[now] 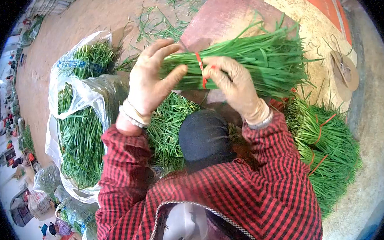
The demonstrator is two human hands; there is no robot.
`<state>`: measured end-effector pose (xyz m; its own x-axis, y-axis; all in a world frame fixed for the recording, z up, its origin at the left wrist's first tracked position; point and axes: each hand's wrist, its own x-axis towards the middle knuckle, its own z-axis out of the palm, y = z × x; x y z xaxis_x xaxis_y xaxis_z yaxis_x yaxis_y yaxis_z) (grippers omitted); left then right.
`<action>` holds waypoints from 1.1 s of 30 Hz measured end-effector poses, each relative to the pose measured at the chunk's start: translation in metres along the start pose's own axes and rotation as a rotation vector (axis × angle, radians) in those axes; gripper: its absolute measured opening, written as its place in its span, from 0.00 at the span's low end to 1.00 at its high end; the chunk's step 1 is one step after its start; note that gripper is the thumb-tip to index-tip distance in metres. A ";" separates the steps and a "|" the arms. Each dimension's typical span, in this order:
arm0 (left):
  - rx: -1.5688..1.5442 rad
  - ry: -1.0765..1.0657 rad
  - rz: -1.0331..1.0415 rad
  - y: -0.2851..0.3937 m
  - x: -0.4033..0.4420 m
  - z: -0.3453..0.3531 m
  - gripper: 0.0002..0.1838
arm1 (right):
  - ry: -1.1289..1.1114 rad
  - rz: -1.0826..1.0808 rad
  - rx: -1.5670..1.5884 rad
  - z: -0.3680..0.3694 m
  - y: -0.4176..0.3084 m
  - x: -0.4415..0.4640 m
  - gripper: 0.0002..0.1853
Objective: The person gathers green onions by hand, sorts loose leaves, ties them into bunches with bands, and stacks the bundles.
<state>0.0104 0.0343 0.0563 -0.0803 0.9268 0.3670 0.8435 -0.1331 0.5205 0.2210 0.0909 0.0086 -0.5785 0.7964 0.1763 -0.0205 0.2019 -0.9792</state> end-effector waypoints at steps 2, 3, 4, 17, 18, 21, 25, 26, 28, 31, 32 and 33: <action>0.151 -0.305 0.136 -0.007 0.011 0.004 0.37 | -0.065 -0.197 -0.191 0.002 0.000 -0.008 0.05; 0.176 -0.472 0.109 -0.005 0.017 0.006 0.53 | -0.090 -0.211 -0.203 0.002 -0.001 -0.014 0.05; 0.172 -0.472 0.112 -0.002 0.023 0.010 0.53 | -0.109 -0.217 -0.255 0.002 -0.005 -0.018 0.04; 0.281 -0.779 -0.224 0.015 0.008 0.045 0.63 | 0.221 0.220 -0.171 0.028 0.051 0.096 0.08; 0.277 -0.769 -0.233 0.009 0.007 0.046 0.63 | 0.168 0.158 -0.183 0.027 0.045 0.102 0.08; 0.168 -0.731 -0.161 0.000 0.003 0.045 0.67 | 0.210 -0.004 -0.078 0.025 0.020 0.086 0.09; -0.208 -0.617 -0.248 -0.034 0.002 0.054 0.58 | -0.230 0.350 0.439 -0.020 -0.008 -0.001 0.12; -0.209 -0.603 -0.254 -0.039 0.004 0.055 0.58 | -0.380 0.584 0.531 -0.021 -0.002 -0.021 0.13; -0.776 -0.712 -0.484 -0.048 0.005 0.054 0.43 | -0.211 0.491 0.134 0.004 0.017 -0.046 0.14; -1.281 -0.540 -0.623 -0.017 -0.003 0.041 0.35 | -0.144 0.393 0.270 0.015 0.013 -0.043 0.30; -1.347 -0.481 -0.656 -0.002 0.000 0.032 0.37 | -0.071 0.253 0.351 0.022 0.001 -0.036 0.36; -1.298 -0.384 -0.541 0.006 0.002 0.030 0.40 | -0.091 0.286 0.409 0.024 -0.014 -0.029 0.46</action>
<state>0.0308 0.0460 0.0368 0.0934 0.9728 -0.2120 -0.3235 0.2310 0.9176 0.2188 0.0512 0.0149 -0.6756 0.7310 -0.0960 -0.1581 -0.2708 -0.9496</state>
